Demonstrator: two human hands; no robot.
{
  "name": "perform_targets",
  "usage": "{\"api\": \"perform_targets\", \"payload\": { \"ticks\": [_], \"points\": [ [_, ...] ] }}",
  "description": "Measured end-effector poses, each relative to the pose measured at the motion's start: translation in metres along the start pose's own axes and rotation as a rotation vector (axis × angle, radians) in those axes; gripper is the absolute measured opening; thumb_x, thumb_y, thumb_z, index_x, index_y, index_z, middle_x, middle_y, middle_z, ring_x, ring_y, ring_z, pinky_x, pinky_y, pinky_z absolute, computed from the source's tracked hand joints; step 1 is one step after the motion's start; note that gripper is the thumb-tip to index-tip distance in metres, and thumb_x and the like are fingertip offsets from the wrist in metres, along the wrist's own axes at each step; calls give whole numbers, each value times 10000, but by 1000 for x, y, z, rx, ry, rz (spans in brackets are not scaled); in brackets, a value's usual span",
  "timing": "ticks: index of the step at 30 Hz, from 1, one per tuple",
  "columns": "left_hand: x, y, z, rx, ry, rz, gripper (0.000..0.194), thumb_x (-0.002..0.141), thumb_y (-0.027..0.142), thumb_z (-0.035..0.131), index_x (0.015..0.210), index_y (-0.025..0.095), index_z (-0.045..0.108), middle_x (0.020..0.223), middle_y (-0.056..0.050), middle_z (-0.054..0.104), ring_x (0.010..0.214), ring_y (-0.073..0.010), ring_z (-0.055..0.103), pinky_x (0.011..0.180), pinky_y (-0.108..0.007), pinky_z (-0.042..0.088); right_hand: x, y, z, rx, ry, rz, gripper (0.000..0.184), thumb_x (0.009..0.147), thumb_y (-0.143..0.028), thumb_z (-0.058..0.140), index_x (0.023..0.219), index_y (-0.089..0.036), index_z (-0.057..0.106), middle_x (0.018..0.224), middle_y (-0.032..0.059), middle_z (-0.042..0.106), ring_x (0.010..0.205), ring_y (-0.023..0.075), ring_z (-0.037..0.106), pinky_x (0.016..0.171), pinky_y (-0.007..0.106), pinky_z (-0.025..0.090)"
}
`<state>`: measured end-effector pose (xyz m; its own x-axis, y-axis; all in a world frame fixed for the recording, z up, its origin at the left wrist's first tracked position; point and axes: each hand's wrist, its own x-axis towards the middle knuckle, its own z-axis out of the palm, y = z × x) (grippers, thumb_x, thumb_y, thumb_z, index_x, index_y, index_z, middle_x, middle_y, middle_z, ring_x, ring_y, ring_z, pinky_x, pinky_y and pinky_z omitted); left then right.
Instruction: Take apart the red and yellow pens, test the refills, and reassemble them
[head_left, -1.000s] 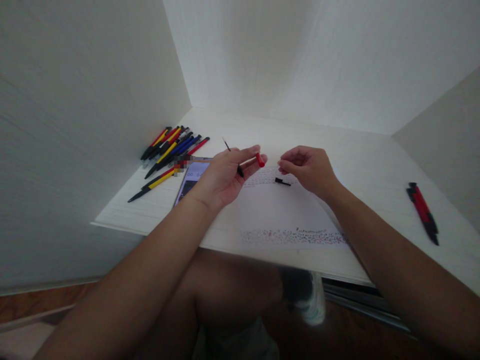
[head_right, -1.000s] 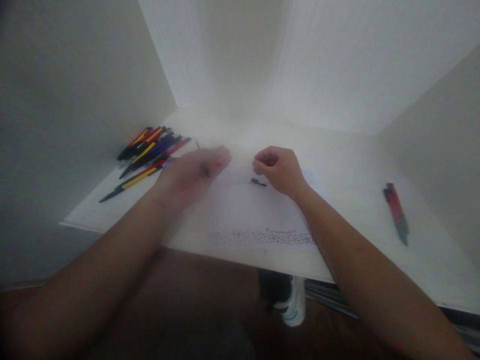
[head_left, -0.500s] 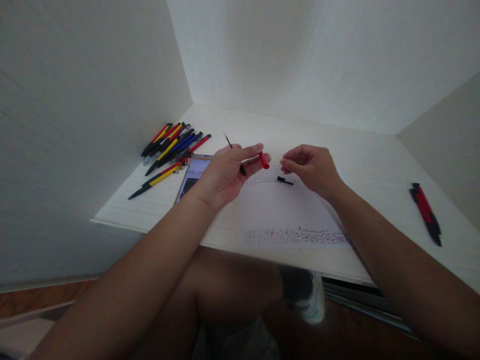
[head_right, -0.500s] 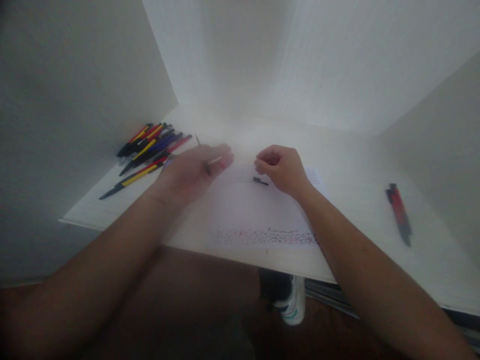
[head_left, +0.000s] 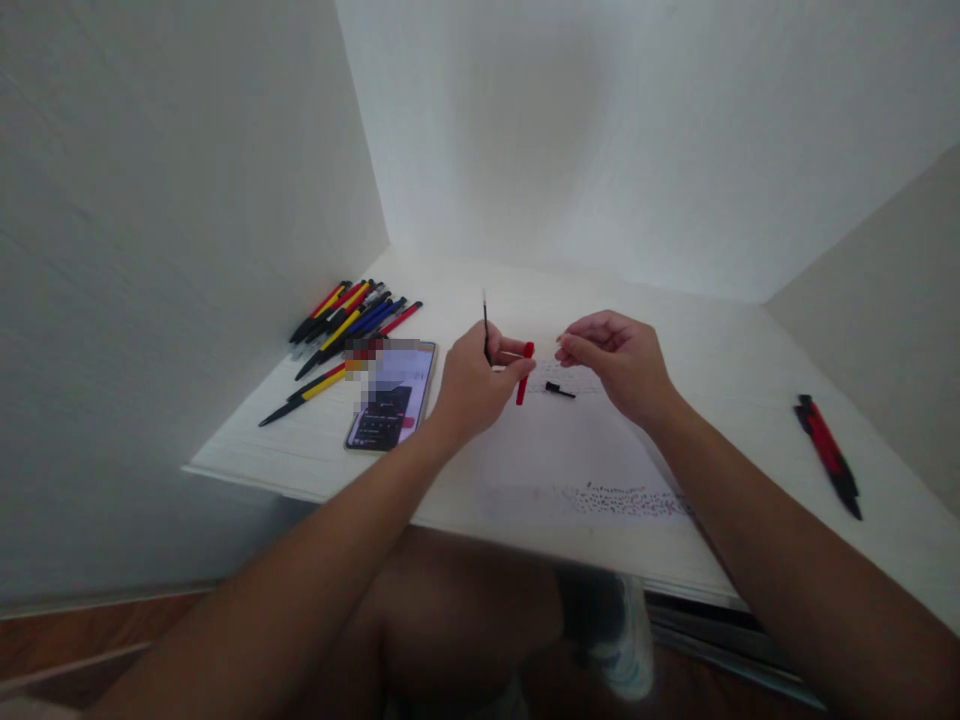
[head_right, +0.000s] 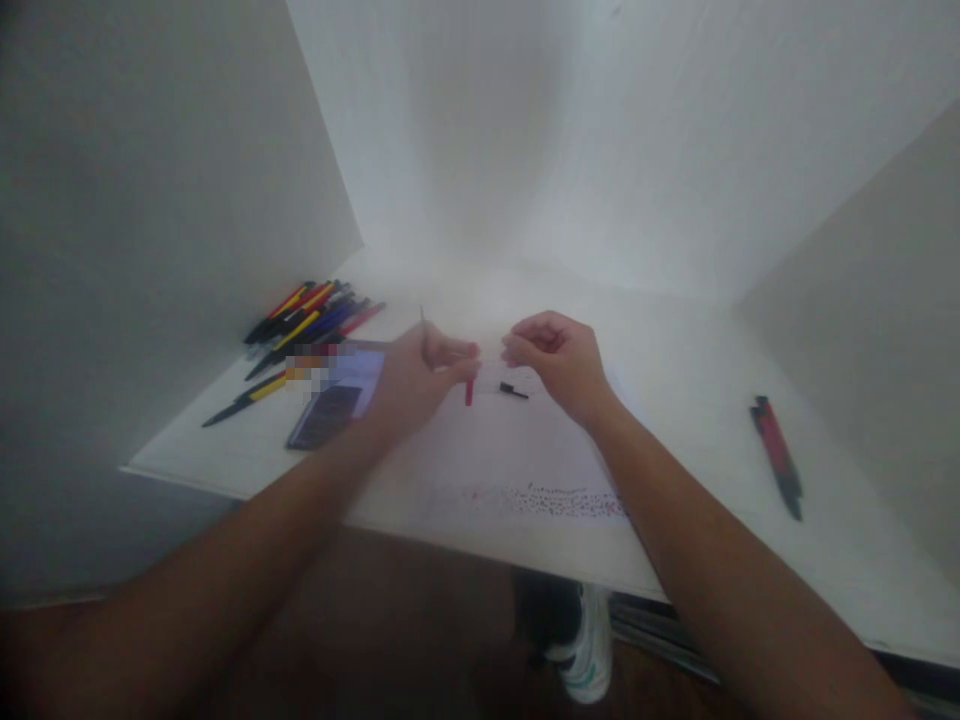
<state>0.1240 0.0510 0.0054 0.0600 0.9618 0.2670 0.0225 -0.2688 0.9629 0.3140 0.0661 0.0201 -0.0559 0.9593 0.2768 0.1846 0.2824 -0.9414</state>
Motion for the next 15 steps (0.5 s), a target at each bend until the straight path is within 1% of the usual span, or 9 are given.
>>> {"api": "perform_targets", "payload": {
  "ticks": [3,6,11,15],
  "points": [
    [-3,4,2,81,-38,45,287,769,137,696,736,217,422,878,-60,719,841,-206,689,694,-339,550,-1,-3,1,-15,-19,-31,171,773,-347,734,802,-214,630,717,30,698,659,166,671,687,372,593],
    [-5,6,3,115,-50,84,237,783,139,685,726,219,469,866,-68,720,830,-220,691,712,-367,553,-2,-3,1,-49,-26,-48,158,788,-348,720,805,-215,636,697,22,692,641,158,661,649,353,578],
    [-3,1,4,148,-40,130,210,780,123,682,733,223,503,861,-70,725,801,-229,690,734,-396,551,-3,-3,1,-85,-40,-74,132,789,-327,729,791,-210,666,669,21,693,609,149,650,597,326,549],
    [-3,-3,5,149,-33,140,198,783,143,689,753,220,510,852,-65,721,791,-220,686,714,-375,548,-4,-3,3,-95,-26,-61,129,770,-320,744,787,-211,677,671,20,695,601,146,643,603,329,554]
  ]
}}
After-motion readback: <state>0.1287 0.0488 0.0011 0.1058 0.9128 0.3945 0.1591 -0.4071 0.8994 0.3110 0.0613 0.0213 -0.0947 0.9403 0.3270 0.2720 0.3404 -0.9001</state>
